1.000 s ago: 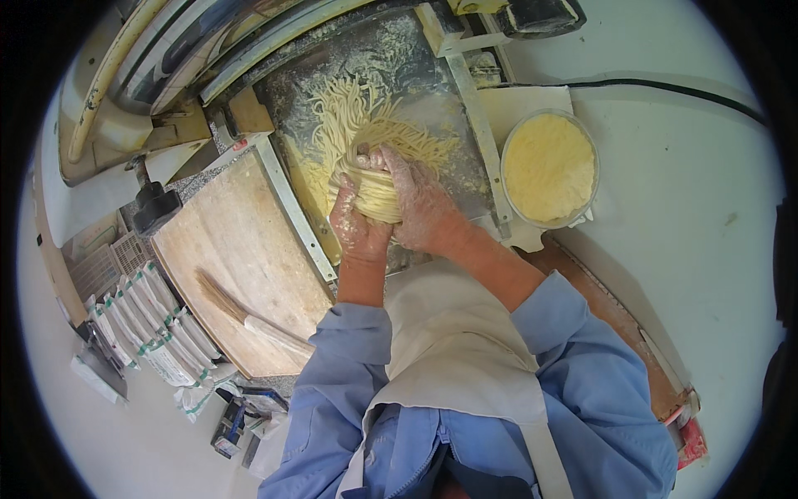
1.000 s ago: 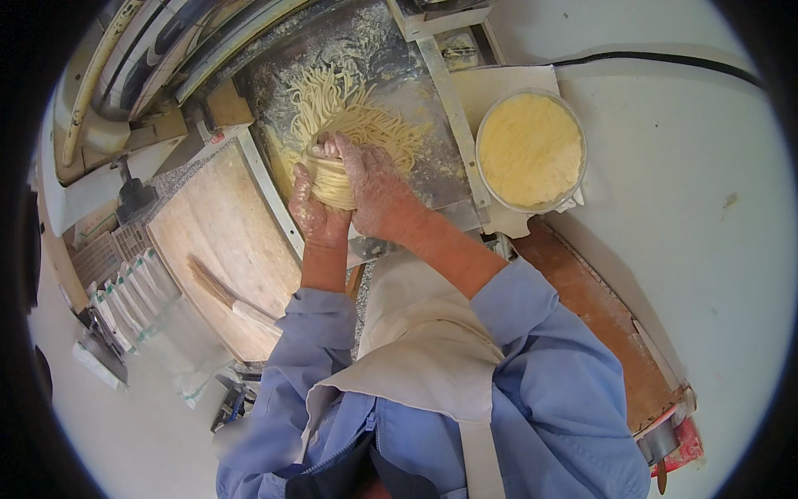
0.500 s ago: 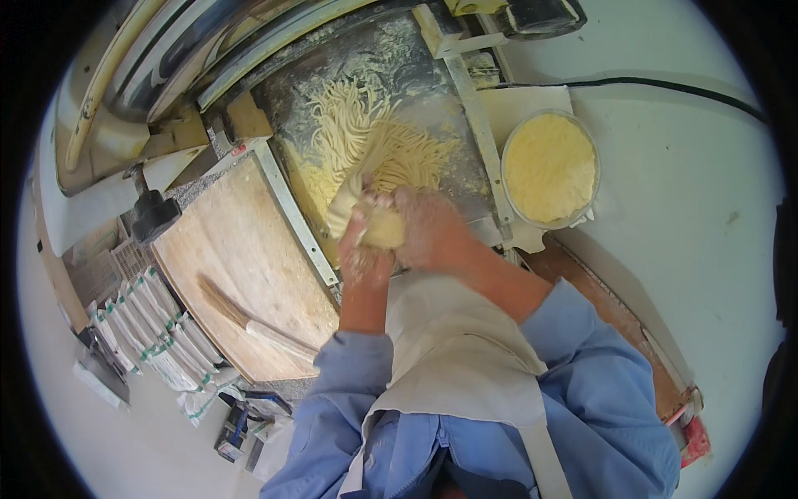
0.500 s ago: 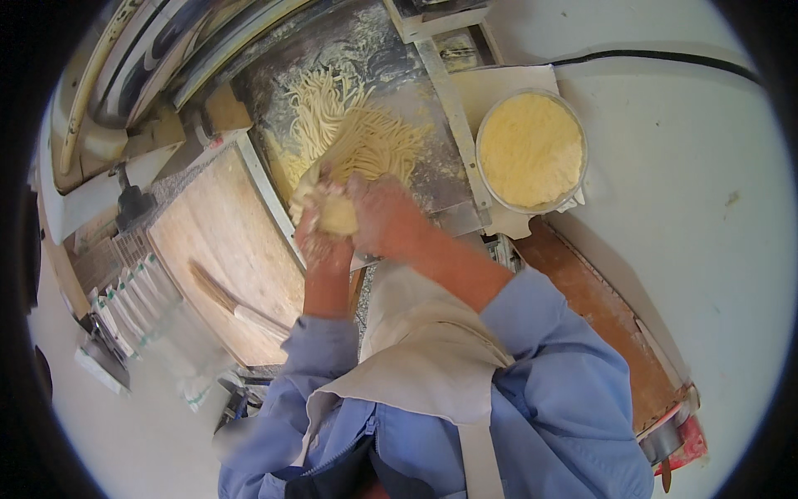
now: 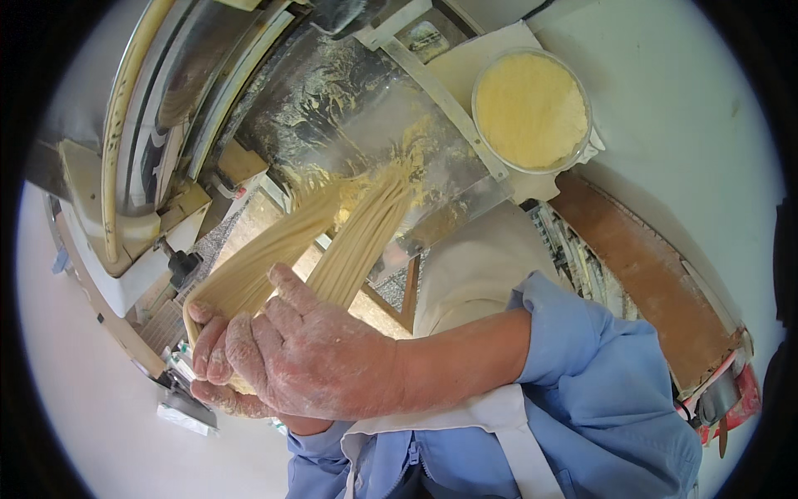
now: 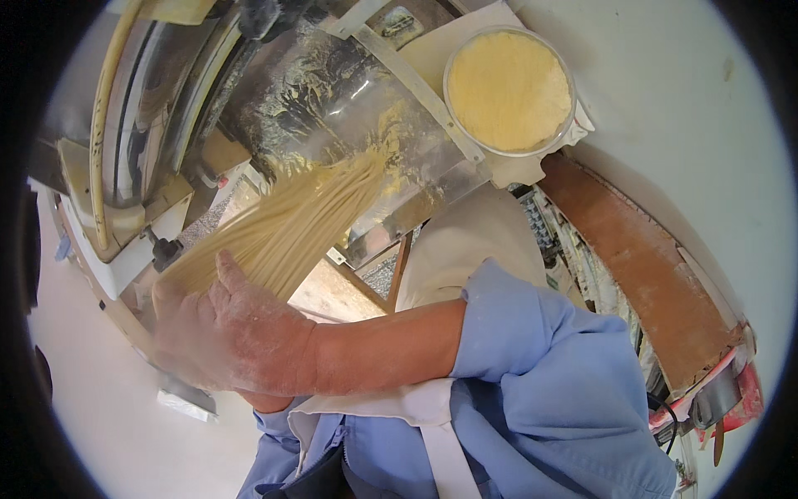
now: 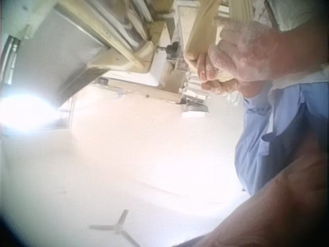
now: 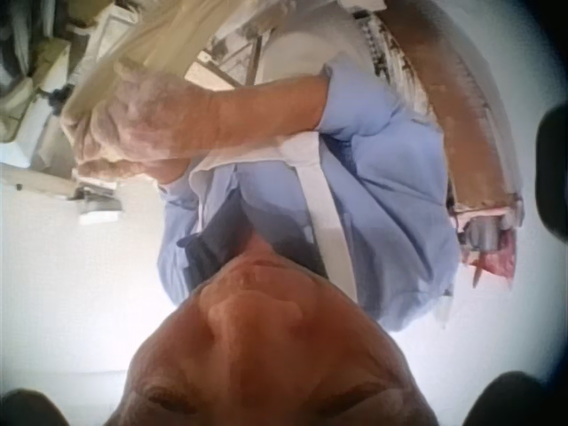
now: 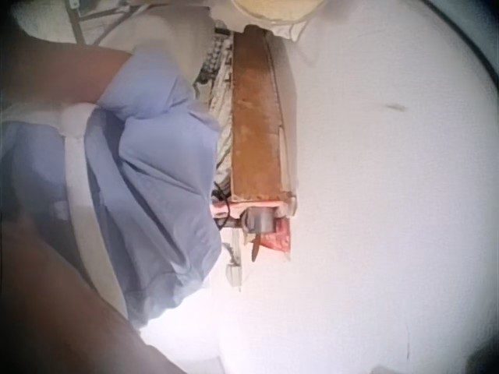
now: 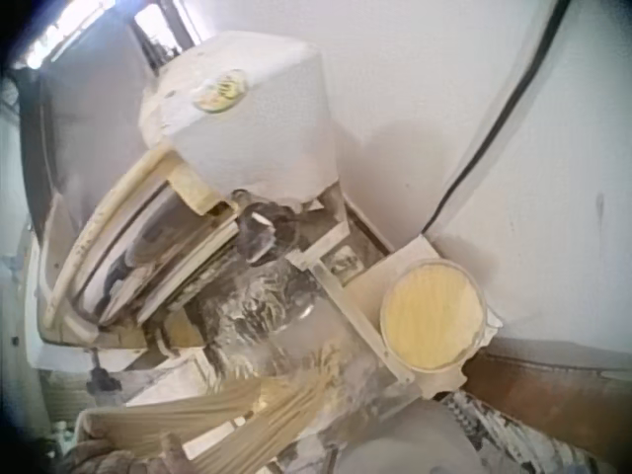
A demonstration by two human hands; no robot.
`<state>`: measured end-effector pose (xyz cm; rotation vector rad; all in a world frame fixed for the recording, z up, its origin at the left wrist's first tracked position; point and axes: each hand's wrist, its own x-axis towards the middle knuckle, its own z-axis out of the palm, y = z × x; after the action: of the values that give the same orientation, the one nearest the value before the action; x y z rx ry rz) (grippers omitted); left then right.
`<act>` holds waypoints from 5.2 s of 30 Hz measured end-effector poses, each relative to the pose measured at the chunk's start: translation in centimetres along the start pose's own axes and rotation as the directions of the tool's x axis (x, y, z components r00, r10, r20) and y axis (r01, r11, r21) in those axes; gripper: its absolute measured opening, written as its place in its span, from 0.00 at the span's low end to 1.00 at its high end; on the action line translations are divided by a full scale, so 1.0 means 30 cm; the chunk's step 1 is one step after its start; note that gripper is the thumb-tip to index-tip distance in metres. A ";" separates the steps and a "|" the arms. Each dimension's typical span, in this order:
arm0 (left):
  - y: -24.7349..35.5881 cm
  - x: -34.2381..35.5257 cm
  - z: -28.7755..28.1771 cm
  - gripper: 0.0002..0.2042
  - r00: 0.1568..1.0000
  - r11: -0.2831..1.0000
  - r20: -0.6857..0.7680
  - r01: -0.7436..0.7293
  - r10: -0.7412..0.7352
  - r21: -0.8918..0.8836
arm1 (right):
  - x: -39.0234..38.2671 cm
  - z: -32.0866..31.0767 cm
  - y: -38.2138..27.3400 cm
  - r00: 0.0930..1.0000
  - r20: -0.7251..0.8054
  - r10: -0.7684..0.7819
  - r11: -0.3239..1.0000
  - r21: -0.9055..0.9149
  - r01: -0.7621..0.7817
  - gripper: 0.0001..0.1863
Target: The person feeds dough into a pasta machine, rolls it into sheets, and cuts it into noodles. They then gather the noodles, dust them with flour, and place them into a metal tray on a scale.
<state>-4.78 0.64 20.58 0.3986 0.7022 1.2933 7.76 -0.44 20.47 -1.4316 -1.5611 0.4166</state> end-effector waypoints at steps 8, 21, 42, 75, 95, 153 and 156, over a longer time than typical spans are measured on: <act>-0.004 0.008 -0.038 0.34 0.999 0.991 -0.004 -0.047 0.047 0.126 | -0.055 0.041 0.065 0.996 0.089 -0.019 0.999 0.031 0.016 0.21; -0.270 0.126 -0.168 0.31 0.981 0.985 -0.169 0.114 -0.091 0.126 | -0.084 0.126 0.309 0.867 0.459 0.194 0.970 0.039 -0.238 0.13; -0.423 0.188 -0.307 0.15 0.987 0.957 -0.151 0.102 -0.062 0.271 | -0.131 0.217 0.458 0.632 0.678 0.375 0.890 -0.454 -0.041 0.22; -0.653 0.124 -0.464 0.05 0.630 0.962 -0.727 0.162 -0.274 -0.222 | -0.288 0.319 0.627 0.304 0.724 0.620 0.732 -0.673 0.110 0.25; -0.497 -0.011 -0.447 0.08 0.838 0.916 -0.402 0.401 -0.369 -0.006 | -0.183 0.288 1.021 0.695 0.597 0.400 0.781 -0.619 0.082 0.20; -0.822 0.216 -0.753 0.11 0.673 0.687 -0.213 0.727 -0.708 0.011 | -0.246 -0.150 0.642 0.393 0.661 0.639 0.425 0.122 -0.897 0.19; -0.747 0.231 -0.663 0.12 0.697 0.699 -0.227 0.710 -0.680 0.084 | -0.293 -0.161 0.626 0.390 0.661 0.641 0.535 -0.020 -0.844 0.16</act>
<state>-0.95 -0.48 -9.92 0.1107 1.0002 0.5352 21.47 -5.16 4.88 -1.7801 -1.0515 1.7869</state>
